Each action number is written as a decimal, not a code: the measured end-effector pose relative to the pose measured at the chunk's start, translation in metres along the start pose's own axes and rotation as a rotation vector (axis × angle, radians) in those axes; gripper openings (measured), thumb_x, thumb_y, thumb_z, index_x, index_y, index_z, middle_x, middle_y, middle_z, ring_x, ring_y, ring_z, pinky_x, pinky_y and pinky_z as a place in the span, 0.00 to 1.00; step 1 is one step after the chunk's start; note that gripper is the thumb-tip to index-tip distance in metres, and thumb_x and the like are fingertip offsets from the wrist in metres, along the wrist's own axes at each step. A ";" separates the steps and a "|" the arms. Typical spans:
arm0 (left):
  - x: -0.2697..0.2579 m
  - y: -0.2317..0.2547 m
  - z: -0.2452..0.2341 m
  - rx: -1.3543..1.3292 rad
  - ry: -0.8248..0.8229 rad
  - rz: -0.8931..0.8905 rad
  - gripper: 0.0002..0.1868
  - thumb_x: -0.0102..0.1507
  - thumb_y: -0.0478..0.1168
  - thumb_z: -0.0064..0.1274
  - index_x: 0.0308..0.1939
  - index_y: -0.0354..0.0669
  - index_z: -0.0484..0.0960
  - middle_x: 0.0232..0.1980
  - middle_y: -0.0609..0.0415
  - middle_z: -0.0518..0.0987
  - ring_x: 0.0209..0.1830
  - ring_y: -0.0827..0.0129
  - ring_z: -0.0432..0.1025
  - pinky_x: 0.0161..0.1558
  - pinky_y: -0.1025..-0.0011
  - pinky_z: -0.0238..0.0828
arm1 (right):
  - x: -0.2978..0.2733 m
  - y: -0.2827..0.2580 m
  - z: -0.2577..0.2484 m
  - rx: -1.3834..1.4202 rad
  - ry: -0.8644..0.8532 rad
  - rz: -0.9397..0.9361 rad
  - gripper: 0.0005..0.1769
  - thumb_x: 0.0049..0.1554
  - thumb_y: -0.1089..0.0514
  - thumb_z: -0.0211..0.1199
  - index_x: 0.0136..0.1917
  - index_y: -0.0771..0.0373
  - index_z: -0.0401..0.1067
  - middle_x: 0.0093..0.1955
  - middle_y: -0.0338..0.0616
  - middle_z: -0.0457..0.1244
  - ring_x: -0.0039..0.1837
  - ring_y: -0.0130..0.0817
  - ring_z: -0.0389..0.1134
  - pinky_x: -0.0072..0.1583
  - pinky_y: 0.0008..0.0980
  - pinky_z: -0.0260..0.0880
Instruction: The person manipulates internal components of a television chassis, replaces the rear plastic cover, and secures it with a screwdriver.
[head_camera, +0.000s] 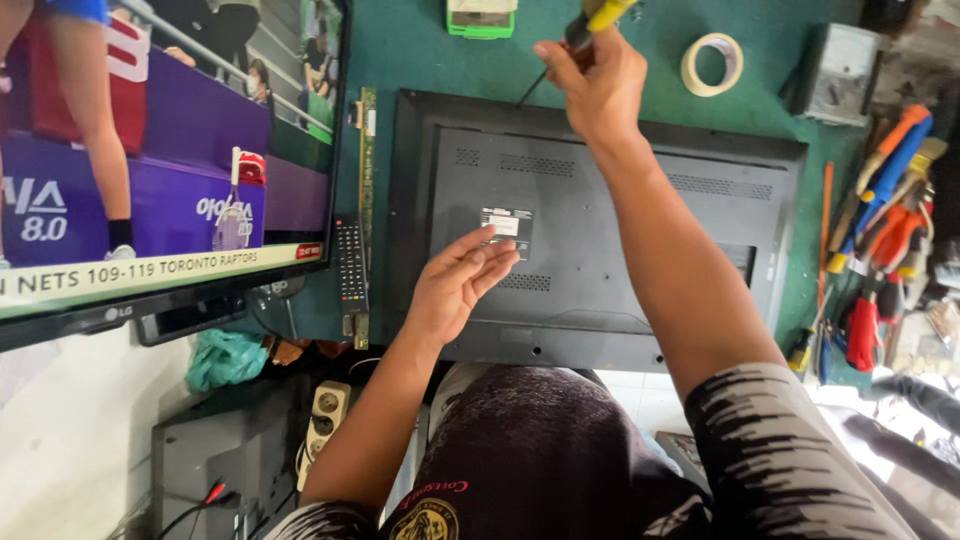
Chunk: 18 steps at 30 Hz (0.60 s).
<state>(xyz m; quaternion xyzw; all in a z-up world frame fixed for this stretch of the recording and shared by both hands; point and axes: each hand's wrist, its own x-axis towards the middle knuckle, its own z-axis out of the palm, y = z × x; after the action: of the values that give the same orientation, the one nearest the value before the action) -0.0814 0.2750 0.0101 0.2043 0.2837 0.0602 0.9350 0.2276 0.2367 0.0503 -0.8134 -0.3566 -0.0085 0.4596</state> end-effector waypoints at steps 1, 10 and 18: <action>-0.003 -0.003 0.001 0.010 -0.009 0.007 0.20 0.74 0.29 0.43 0.71 0.28 0.74 0.64 0.27 0.79 0.68 0.38 0.75 0.74 0.51 0.74 | 0.003 -0.001 0.001 0.027 0.007 0.059 0.17 0.64 0.46 0.74 0.45 0.58 0.73 0.34 0.36 0.72 0.38 0.28 0.75 0.44 0.33 0.73; -0.023 -0.006 0.012 0.037 0.025 -0.060 0.20 0.71 0.28 0.43 0.67 0.26 0.76 0.65 0.28 0.80 0.68 0.40 0.76 0.72 0.54 0.75 | 0.003 -0.014 0.001 0.156 0.010 0.135 0.14 0.64 0.51 0.71 0.45 0.56 0.68 0.37 0.34 0.70 0.35 0.28 0.76 0.43 0.28 0.78; -0.006 -0.003 0.022 -0.190 -0.133 0.042 0.23 0.75 0.36 0.37 0.69 0.20 0.71 0.68 0.24 0.75 0.71 0.36 0.71 0.75 0.46 0.70 | -0.002 -0.017 -0.008 0.053 -0.011 -0.113 0.08 0.71 0.48 0.61 0.55 0.53 0.73 0.35 0.34 0.72 0.37 0.29 0.78 0.48 0.36 0.76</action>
<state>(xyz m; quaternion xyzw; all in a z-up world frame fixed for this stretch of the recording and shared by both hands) -0.0742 0.2636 0.0284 0.1241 0.2098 0.0926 0.9654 0.2184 0.2352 0.0671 -0.7795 -0.4048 -0.0206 0.4776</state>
